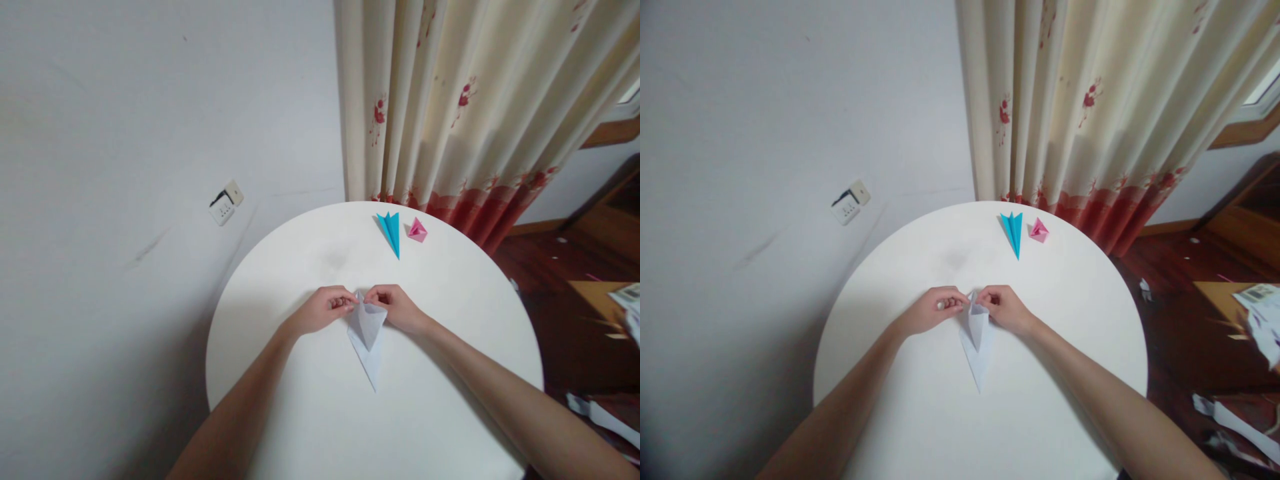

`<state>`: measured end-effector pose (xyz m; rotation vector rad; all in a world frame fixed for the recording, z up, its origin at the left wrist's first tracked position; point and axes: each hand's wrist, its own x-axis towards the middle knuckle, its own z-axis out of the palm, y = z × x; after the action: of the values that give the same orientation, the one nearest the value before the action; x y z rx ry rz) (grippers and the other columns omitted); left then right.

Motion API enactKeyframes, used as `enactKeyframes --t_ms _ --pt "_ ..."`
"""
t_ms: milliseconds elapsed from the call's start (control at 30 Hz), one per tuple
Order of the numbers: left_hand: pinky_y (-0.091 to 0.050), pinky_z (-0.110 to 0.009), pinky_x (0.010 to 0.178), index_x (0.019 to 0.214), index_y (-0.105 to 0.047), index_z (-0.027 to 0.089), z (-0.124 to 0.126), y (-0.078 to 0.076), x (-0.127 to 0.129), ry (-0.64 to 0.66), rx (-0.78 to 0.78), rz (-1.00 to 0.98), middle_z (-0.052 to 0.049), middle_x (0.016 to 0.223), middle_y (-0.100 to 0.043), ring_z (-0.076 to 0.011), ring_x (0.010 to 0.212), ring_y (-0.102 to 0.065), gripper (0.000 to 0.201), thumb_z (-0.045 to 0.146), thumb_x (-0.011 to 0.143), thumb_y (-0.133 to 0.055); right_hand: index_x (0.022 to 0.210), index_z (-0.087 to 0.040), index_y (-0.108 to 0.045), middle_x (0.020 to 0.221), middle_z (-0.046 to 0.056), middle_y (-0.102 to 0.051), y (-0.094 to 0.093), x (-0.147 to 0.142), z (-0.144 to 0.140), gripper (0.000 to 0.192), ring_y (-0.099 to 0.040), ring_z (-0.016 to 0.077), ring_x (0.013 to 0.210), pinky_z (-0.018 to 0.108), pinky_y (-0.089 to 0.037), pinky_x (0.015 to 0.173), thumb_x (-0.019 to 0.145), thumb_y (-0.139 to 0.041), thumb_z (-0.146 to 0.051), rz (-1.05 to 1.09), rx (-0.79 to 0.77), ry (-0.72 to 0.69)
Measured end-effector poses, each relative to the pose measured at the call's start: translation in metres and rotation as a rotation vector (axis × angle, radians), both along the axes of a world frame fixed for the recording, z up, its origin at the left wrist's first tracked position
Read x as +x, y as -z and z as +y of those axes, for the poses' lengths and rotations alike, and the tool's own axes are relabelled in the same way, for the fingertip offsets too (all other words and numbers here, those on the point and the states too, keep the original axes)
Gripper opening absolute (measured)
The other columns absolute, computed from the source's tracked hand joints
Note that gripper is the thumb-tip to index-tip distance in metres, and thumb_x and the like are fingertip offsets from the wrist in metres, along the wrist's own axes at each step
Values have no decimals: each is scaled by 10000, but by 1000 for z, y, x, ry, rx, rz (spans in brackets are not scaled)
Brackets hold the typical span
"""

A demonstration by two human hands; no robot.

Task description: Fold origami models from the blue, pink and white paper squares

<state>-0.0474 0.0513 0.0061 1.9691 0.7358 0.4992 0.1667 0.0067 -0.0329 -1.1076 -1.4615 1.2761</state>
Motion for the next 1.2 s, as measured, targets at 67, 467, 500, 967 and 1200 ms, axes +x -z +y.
enactKeyframes --t_ms 67,467,500,967,1200 --pt "-388 -244 664 1000 -730 170 0 1 0 30 59 39 -32 817 -600 -128 727 -518 234 323 883 -597 718 -144 -646 610 2 -582 -1 0 -1 366 -459 106 546 237 -340 526 766 -671 -506 13 -6 -12" --pt "-411 -252 700 1030 -743 200 2 3 -1 44 98 7 -62 906 -600 -152 804 -541 251 345 890 -595 744 -129 -732 633 29 -633 1 3 -3 320 -502 128 577 247 -378 543 743 -710 -448 -49 -15 -97" --pt "-412 -255 711 1006 -751 201 2 3 -2 47 96 14 -62 902 -600 -156 816 -543 250 356 893 -591 745 -128 -732 630 28 -628 3 3 -2 329 -494 125 572 240 -365 528 760 -692 -454 -62 -20 -91" --pt "-422 -258 829 844 -735 184 7 1 -9 292 -33 108 -59 995 -589 -166 936 -560 203 307 891 -580 738 -126 -664 580 -20 -490 6 5 -2 318 -385 96 543 218 -281 483 844 -559 -407 -164 25 -100" --pt "-425 -288 910 959 -705 182 7 5 -5 123 113 26 -83 1086 -632 -179 1026 -569 257 122 874 -469 708 -142 -687 569 -9 -560 6 13 5 265 -429 111 532 244 -302 512 821 -542 -334 -284 72 108"
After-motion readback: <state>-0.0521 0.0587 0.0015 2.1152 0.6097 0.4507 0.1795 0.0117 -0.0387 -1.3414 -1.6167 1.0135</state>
